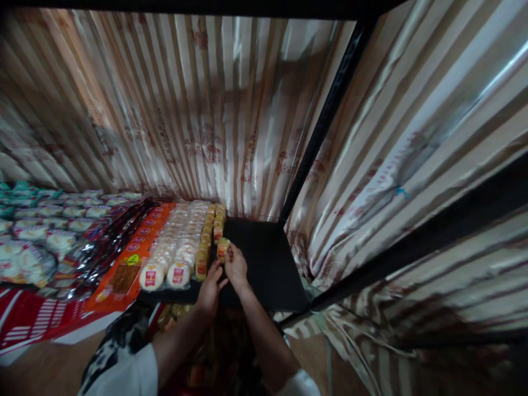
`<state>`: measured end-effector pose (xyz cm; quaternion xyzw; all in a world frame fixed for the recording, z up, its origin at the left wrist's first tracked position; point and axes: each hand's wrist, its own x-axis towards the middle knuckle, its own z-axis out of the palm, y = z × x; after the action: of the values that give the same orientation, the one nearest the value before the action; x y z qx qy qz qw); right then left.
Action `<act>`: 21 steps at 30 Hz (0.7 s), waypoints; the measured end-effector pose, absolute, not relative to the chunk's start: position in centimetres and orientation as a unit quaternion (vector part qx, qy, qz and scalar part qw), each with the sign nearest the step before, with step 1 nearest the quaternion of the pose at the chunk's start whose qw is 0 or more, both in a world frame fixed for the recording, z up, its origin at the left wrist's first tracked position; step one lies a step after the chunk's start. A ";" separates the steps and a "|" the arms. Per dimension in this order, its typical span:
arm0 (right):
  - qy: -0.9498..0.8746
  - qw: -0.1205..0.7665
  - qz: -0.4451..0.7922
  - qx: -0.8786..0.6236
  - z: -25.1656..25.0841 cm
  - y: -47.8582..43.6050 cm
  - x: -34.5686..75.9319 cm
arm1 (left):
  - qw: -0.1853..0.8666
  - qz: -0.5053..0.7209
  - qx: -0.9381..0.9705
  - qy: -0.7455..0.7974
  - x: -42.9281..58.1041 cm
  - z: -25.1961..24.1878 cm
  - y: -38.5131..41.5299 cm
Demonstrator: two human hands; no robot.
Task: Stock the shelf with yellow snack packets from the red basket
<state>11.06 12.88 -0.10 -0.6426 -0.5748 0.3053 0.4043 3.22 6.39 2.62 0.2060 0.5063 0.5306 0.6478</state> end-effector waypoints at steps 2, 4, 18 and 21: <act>-0.592 0.386 0.289 -0.646 -0.4 13.9 10.6 | 0.646 0.534 0.218 0.500 3.3 2.5 7.4; -0.604 0.375 0.279 -0.645 -0.6 14.8 10.2 | 0.645 0.537 0.225 0.495 3.4 2.3 8.2; -0.602 0.423 0.305 -0.604 -3.0 16.6 9.8 | 0.646 0.539 0.203 0.502 3.3 0.8 10.7; -0.595 0.442 0.316 -0.592 -3.7 16.6 9.7 | 0.649 0.533 0.201 0.505 3.2 0.6 10.9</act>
<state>9.71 16.59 -3.70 -0.5924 -0.5948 0.3160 0.4421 3.21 10.85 0.58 0.2013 0.5049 0.5328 0.6486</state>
